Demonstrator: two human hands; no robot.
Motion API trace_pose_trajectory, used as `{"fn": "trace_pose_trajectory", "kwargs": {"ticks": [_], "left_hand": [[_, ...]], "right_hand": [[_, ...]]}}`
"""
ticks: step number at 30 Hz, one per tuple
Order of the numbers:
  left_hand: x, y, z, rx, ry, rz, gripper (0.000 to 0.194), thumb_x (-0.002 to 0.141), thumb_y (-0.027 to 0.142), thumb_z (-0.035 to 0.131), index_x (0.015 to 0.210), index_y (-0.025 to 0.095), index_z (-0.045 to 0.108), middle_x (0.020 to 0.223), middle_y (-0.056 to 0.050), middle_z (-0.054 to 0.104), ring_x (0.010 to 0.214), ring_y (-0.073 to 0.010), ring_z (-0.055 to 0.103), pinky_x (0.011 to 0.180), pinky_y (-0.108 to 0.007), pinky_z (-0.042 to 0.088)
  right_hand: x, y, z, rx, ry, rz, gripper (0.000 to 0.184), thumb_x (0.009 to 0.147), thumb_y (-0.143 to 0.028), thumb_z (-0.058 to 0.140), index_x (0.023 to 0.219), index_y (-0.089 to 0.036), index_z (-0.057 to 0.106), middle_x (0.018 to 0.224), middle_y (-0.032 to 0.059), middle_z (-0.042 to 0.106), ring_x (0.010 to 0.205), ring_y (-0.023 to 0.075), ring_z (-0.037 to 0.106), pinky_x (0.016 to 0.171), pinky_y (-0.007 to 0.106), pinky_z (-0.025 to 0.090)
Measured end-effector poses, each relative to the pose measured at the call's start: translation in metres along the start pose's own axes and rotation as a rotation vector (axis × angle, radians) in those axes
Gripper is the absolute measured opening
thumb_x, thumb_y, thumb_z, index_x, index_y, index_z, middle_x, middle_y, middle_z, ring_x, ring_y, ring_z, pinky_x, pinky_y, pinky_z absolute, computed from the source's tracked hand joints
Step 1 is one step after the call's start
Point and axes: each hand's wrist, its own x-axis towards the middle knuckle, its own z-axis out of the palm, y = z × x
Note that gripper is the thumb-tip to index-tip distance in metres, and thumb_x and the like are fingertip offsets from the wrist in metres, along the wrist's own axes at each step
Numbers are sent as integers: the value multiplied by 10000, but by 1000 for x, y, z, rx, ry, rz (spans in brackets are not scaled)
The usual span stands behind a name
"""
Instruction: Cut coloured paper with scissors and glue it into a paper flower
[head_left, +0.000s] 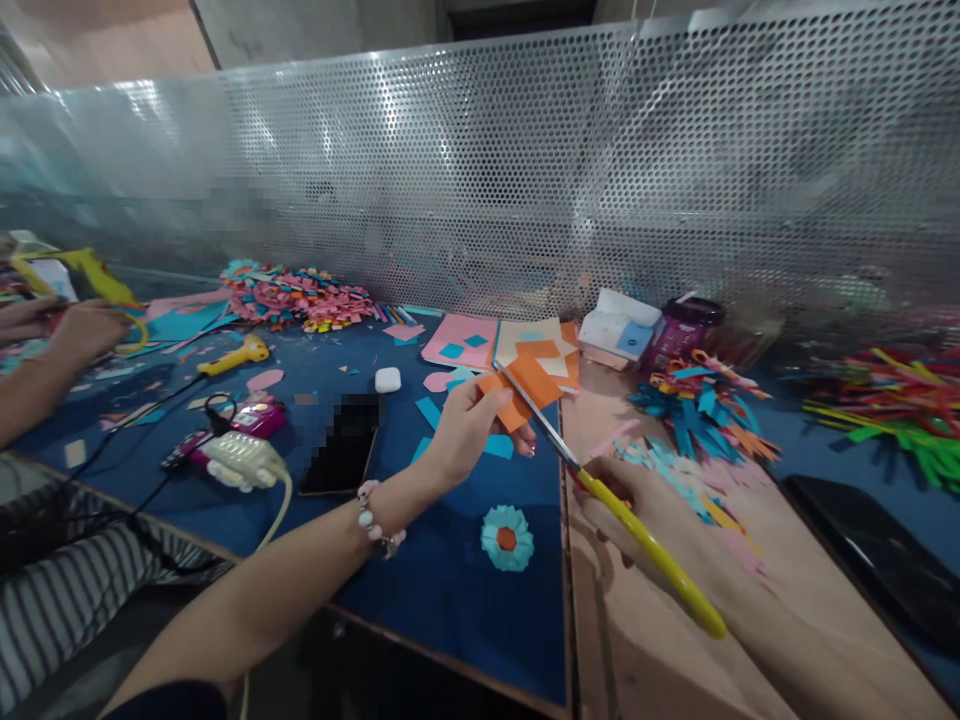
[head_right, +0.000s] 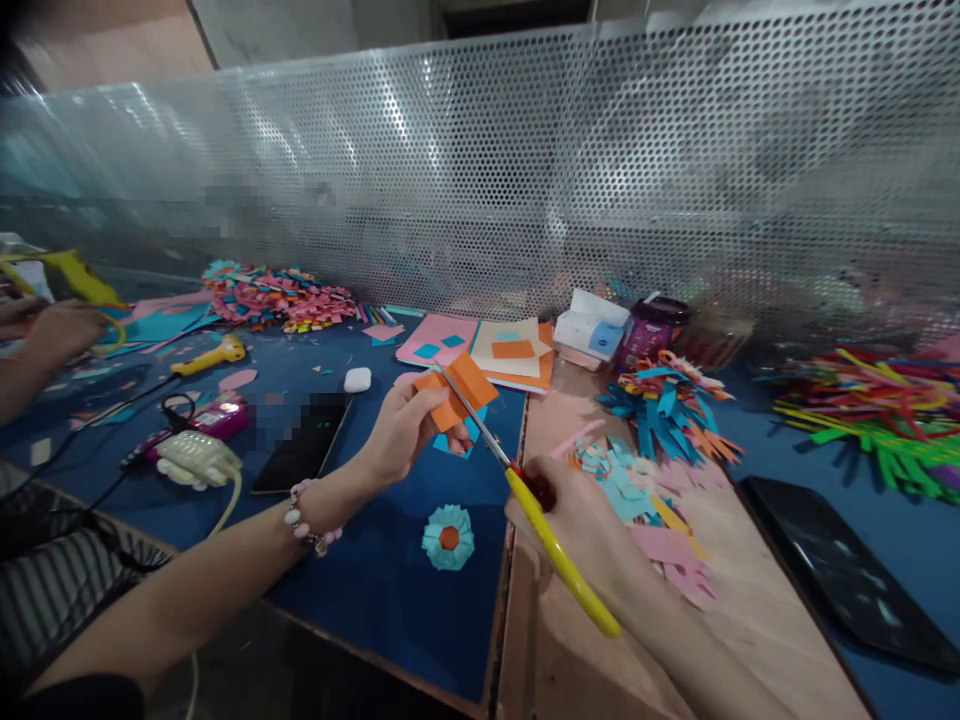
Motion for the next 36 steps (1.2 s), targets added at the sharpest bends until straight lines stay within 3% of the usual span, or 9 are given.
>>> {"fn": "trace_pose_trajectory", "kwargs": {"ticks": [6,9,13,16,20,22,24,27,36], "left_hand": [[15,-14,-12,71,134,-38,171,763,288,502,714,127,531,501,-24,605,392,-143,561,455,-275,491],[26,-16,-27,100,273,41,181,759,303,506,728,129,541,527,-14,610,403,-118,554,467,-246,482],[40,-12,-49,140,385,75,225,769,345,529,812,126,559,554,-9,612,428,-106,562,502,-241,501],[46,-12,-61,295,245,-22,293,778,380,559,937,134,565,691,-51,676,489,-124,616,513,-245,509],[43,-15,-65,456,-10,-154,323,733,383,652,910,119,599,714,-76,676,586,-157,664,571,-257,521],[39,-15,-62,410,-205,-296,329,697,381,696,874,117,609,711,-71,668,604,-166,669,588,-265,518],[35,-17,-59,354,-376,-409,332,674,377,720,858,123,613,727,-63,664,615,-159,666,584,-254,509],[32,-21,-54,397,-425,-421,313,693,386,703,856,137,608,739,-63,672,603,-137,653,550,-227,492],[27,-28,-50,421,-614,-416,276,793,360,593,962,143,615,866,-104,693,662,-134,661,562,-220,488]], "right_hand": [[8,10,-1,-225,122,-23,182,772,-329,451,632,-213,437,550,8,534,505,135,466,470,245,277],[15,24,-2,-417,225,-1,172,787,-342,467,679,-208,473,573,39,560,497,153,467,474,265,234],[23,42,6,-555,172,56,203,792,-384,509,739,-189,527,689,89,618,583,203,549,506,281,278],[27,46,12,-581,189,-18,246,816,-377,517,851,-141,577,837,142,640,764,253,592,624,312,377],[27,39,11,-699,421,-198,319,875,-353,459,968,-89,612,1030,227,606,1020,343,522,825,427,386],[26,34,14,-655,463,-280,345,897,-377,428,1013,-110,612,1088,206,599,1060,328,508,867,433,386],[26,32,19,-534,383,-353,357,912,-399,408,1072,-140,594,1089,155,620,1045,280,536,885,402,406],[29,36,31,-421,312,-384,345,925,-394,386,1068,-156,591,1051,125,645,1012,260,569,891,400,422],[44,22,49,-4,313,-275,287,877,-352,475,1062,-162,586,923,80,663,857,197,612,785,333,468]]}}
